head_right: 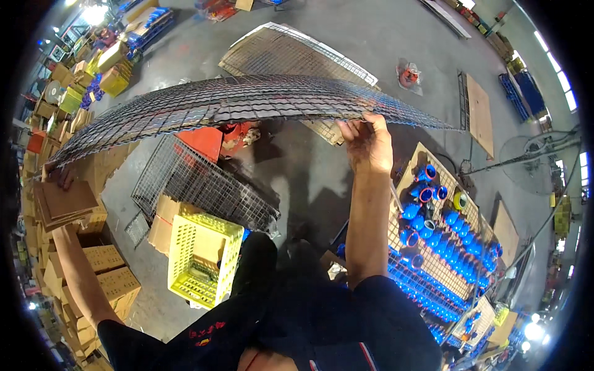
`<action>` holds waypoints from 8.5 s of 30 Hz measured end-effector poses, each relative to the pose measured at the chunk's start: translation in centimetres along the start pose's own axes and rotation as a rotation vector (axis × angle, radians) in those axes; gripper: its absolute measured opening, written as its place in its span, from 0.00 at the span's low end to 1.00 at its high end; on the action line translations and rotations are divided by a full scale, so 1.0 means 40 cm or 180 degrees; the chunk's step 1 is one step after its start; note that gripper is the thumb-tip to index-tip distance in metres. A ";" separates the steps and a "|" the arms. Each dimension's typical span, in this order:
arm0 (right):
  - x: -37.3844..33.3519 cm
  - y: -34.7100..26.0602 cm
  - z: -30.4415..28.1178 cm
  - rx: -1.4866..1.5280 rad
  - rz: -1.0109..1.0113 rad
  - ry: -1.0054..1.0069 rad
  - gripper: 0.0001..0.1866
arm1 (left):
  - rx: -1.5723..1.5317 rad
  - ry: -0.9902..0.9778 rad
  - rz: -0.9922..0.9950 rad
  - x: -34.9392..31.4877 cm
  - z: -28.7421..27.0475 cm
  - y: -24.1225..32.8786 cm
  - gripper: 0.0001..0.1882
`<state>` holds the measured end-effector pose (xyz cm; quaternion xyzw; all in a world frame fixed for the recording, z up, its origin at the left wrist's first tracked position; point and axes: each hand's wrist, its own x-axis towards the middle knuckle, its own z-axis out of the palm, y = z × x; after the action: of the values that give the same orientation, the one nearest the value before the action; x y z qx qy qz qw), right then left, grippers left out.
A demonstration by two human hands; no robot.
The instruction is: The person places blue bottles into a cardboard box, inserting cardboard dividers between the bottles by hand.
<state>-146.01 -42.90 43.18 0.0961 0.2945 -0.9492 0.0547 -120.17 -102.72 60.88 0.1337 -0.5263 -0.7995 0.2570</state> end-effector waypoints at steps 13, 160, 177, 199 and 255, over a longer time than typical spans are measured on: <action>0.538 -0.105 0.015 0.0029 -0.0717 0.0060 0.12 | 0.0128 -0.0606 0.0158 0.947 0.431 -0.389 0.08; -3.208 0.506 -0.809 0.1781 -0.2792 0.2404 0.22 | 0.1912 -0.4283 -0.6066 -2.302 -0.034 -0.818 0.39; -3.238 0.254 -1.312 0.1633 -0.2464 0.3501 0.15 | -0.0368 -0.3812 -0.7102 -2.778 0.212 -0.777 0.40; -3.048 0.352 -1.617 -0.3610 0.1105 0.4180 0.18 | 0.1447 -0.5817 -0.2445 -2.807 0.394 -0.942 0.49; -3.347 0.355 -1.609 -0.1979 0.0233 0.6599 0.27 | 0.2418 -0.5171 -0.4615 -2.786 0.088 -0.940 0.31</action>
<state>-3.46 -11.59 12.11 0.8426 0.4222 -0.2875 -0.1707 -39.31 -26.72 21.79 -0.0807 -0.5428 -0.3996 -0.7343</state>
